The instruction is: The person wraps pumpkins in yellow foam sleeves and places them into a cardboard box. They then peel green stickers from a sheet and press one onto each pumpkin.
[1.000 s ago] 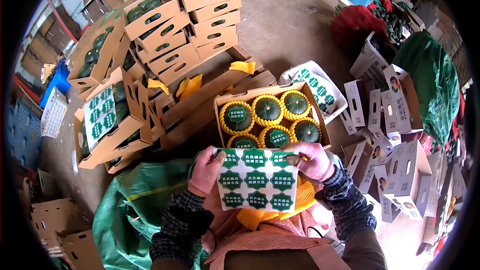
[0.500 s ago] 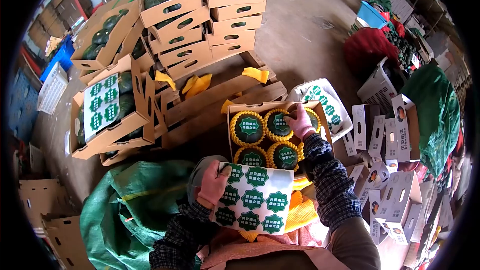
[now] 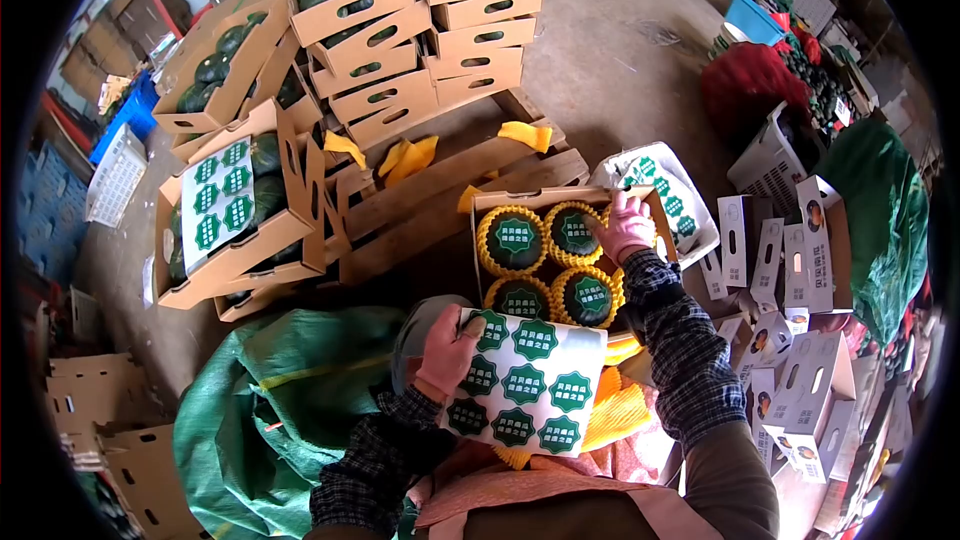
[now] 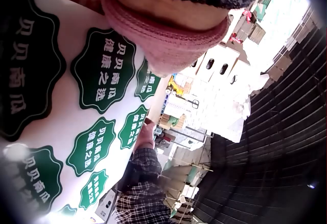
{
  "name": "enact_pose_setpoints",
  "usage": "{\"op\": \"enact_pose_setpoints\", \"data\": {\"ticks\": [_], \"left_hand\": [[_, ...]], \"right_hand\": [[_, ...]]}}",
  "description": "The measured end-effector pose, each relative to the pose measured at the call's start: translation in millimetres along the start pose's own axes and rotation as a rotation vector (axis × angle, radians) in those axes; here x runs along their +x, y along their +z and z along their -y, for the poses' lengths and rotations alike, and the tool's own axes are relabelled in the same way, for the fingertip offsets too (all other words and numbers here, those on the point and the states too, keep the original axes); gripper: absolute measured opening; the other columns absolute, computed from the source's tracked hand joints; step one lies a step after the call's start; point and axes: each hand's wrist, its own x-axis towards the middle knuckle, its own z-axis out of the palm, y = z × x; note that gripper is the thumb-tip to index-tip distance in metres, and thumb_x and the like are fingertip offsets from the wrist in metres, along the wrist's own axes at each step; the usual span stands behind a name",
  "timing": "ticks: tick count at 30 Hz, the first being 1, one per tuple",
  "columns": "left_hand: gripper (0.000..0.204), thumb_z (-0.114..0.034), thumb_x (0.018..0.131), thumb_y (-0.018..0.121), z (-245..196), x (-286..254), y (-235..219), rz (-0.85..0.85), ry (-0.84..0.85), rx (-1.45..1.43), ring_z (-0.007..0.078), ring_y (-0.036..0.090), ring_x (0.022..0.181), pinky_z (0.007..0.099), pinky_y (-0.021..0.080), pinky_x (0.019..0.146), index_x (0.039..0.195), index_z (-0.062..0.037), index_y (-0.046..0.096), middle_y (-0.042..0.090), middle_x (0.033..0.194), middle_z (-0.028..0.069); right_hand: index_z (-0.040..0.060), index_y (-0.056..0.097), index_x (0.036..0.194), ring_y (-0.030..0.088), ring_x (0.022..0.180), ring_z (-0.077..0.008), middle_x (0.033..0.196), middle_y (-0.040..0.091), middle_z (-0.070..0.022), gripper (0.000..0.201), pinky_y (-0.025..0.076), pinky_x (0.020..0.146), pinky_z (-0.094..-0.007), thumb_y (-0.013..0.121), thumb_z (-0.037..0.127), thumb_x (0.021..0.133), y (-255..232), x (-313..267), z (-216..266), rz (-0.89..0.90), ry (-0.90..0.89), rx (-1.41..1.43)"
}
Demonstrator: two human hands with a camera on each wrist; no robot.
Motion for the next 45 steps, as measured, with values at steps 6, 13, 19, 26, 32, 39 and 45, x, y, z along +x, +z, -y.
{"op": "enact_pose_setpoints", "data": {"ticks": [6,13,19,26,32,39,45], "left_hand": [[0.021,-0.018,0.095,0.064,-19,-5,5,0.012,0.051,-0.064,0.0081,0.045,0.072,0.0256,0.042,0.065,0.09,-0.0021,0.051,0.052,0.076,0.0008],[0.022,-0.02,0.095,0.064,-31,-12,23,0.075,0.038,-0.121,0.0037,0.041,0.07,0.0215,0.039,0.061,0.087,-0.0046,0.05,0.048,0.075,-0.0039],[0.014,-0.014,0.094,0.061,-16,-13,35,0.08,-0.118,-0.054,0.0048,0.05,0.069,0.0228,0.045,0.063,0.089,-0.0023,0.054,0.055,0.076,-0.0022],[0.015,-0.013,0.094,0.061,-18,-17,37,0.051,-0.084,-0.035,0.0044,0.047,0.07,0.0219,0.043,0.062,0.087,-0.0032,0.053,0.053,0.077,-0.0027],[0.02,-0.015,0.094,0.063,-10,-16,36,0.058,-0.102,-0.054,0.0064,0.046,0.072,0.0239,0.042,0.064,0.087,-0.0028,0.05,0.051,0.076,-0.001],[0.019,-0.015,0.094,0.064,-1,-15,37,0.068,-0.095,-0.101,0.0067,0.046,0.072,0.0238,0.042,0.066,0.087,-0.0032,0.05,0.05,0.076,-0.0003],[0.021,-0.019,0.095,0.064,-20,-22,38,0.072,-0.006,-0.075,0.0068,0.046,0.071,0.0249,0.044,0.065,0.089,-0.0027,0.052,0.052,0.076,-0.0006]], "right_hand": [[-0.0005,0.052,0.129,0.061,0.103,-0.0345,0.109,0.062,-0.0234,0.076,0.05,0.088,-0.047,0.059,0.062,0.086,-51,-95,0,0.185,-0.503,0.607],[0.0157,0.072,0.102,0.06,0.087,-0.0237,0.092,0.067,-0.0024,0.031,0.048,0.08,-0.0383,0.079,0.017,0.071,-53,-189,-12,-0.194,-0.73,0.67],[0.0081,0.068,0.099,0.063,0.079,-0.0144,0.092,0.067,-0.003,0.018,0.054,0.071,-0.0309,0.071,0.001,0.083,-58,-181,-61,0.126,-0.922,1.359],[0.0085,0.048,0.123,0.059,0.101,-0.0269,0.108,0.058,-0.0138,0.058,0.049,0.087,-0.038,0.078,0.005,0.074,-17,-81,-154,0.121,-0.303,0.678],[0.0099,0.045,0.127,0.059,0.104,-0.0319,0.111,0.058,-0.0157,0.065,0.048,0.09,-0.0409,0.081,0.015,0.073,10,-72,-146,0.022,-0.309,0.573],[0.0162,0.053,0.125,0.051,0.115,-0.0349,0.119,0.057,-0.016,0.057,0.043,0.097,-0.0459,0.077,0.033,0.076,-5,-90,-122,-0.047,-0.22,0.104],[0.0151,0.07,0.104,0.046,0.121,-0.0293,0.123,0.055,-0.009,0.038,0.035,0.097,-0.0478,0.073,0.039,0.075,-15,-132,-125,-0.25,-0.323,-0.398]]}}
